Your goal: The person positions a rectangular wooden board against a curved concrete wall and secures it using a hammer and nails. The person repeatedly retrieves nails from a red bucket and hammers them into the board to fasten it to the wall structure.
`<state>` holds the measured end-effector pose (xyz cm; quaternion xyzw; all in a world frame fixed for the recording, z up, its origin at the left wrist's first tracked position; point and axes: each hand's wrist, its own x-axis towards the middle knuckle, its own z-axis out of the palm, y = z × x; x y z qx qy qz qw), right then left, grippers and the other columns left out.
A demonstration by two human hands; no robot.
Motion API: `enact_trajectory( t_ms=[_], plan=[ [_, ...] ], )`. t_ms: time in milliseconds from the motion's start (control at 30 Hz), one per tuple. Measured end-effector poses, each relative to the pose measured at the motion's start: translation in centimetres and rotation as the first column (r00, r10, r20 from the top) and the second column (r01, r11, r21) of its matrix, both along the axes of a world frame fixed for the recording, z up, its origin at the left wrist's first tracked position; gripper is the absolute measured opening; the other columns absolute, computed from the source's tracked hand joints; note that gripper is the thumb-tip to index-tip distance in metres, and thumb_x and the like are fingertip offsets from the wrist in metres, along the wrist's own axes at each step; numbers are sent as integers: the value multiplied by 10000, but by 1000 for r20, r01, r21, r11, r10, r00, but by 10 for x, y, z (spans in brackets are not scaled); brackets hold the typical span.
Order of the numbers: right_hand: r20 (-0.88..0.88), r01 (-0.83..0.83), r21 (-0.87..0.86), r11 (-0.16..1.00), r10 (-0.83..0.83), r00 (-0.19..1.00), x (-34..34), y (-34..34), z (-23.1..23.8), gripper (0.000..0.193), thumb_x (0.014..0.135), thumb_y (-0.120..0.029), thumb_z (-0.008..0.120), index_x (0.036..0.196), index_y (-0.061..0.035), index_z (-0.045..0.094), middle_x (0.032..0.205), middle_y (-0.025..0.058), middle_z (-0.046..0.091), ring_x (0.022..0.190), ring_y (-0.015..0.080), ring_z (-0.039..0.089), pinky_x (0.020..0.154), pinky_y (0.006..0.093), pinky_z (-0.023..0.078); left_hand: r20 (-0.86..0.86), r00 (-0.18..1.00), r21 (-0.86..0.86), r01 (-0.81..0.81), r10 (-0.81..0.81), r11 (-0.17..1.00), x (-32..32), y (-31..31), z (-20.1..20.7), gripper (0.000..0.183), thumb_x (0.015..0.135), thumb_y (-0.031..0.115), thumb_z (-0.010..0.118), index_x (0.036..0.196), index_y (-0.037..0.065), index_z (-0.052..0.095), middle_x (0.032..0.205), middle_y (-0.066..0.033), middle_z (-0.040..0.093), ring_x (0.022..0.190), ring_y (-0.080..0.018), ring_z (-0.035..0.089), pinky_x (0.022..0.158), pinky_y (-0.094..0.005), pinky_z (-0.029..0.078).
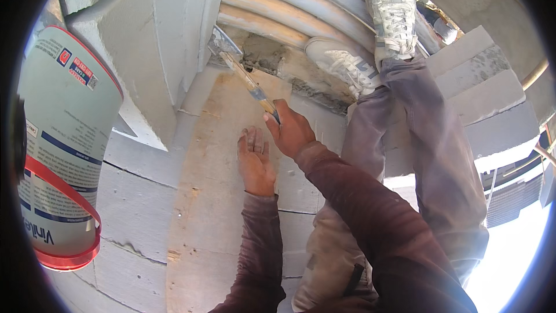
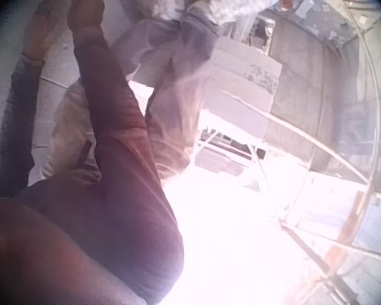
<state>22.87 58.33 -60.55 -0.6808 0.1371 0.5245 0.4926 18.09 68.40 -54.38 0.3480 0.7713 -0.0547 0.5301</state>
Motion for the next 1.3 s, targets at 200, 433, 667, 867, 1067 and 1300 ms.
enact_trajectory(
  t_ms=[200, 433, 667, 867, 1067, 1300],
  plan=[
    [-317, -292, 11, 956, 280, 906, -14, 23, -14, 310, 999, -311, 529, 1126, -38, 458, 832, 256, 648, 793, 464, 644, 688, 524, 495, -315, 919, -130, 204, -236, 970, -5, -70, 95, 533, 1005, 380, 546, 1367, -5, 468, 1320, -136, 565, 1274, -231, 502, 1099, -347, 335],
    [-103, 94, -20, 995, -95, 990, -10, 20, 6, 335, 1008, -335, 505, 1120, -24, 446, 791, 264, 646, 781, 477, 640, 696, 543, 491, 45, 726, -540, 596, -686, 595, 4, -108, 175, 460, 1011, 329, 547, 1275, -47, 539, 1204, -199, 633, 1132, -272, 602, 933, -368, 464],
    [-254, -111, -31, 993, 100, 962, -14, 29, -18, 332, 1012, -339, 500, 1096, -23, 445, 791, 268, 645, 788, 474, 641, 687, 549, 483, 55, 680, -413, 682, -731, 604, 32, -116, 169, 323, 979, 202, 575, 1198, -34, 584, 1026, -206, 691, 937, -273, 674, 832, -379, 503],
    [-245, -179, 1, 984, 174, 954, -25, 35, -20, 364, 1016, -367, 483, 1102, -14, 451, 802, 275, 646, 808, 475, 644, 709, 552, 485, 52, 720, -413, 646, -692, 642, 23, -120, 166, 273, 964, 163, 558, 1140, -41, 606, 994, -201, 694, 914, -261, 666, 827, -372, 494],
    [-260, -21, -14, 1000, 16, 966, -13, 36, -10, 394, 1017, -385, 465, 1130, -7, 472, 859, 267, 667, 861, 458, 656, 766, 549, 500, 30, 718, -403, 646, -696, 648, 26, -120, 166, 277, 976, 182, 542, 1121, -42, 614, 979, -194, 686, 918, -237, 644, 831, -357, 486],
    [-298, -228, 39, 973, 229, 927, -6, 40, -33, 418, 1010, -385, 474, 1130, 16, 480, 883, 281, 669, 868, 451, 663, 781, 532, 511, -7, 777, -418, 569, -629, 708, 25, -122, 165, 281, 996, 206, 526, 1093, -42, 615, 930, -145, 666, 852, -186, 586, 814, -327, 470]
  ],
)
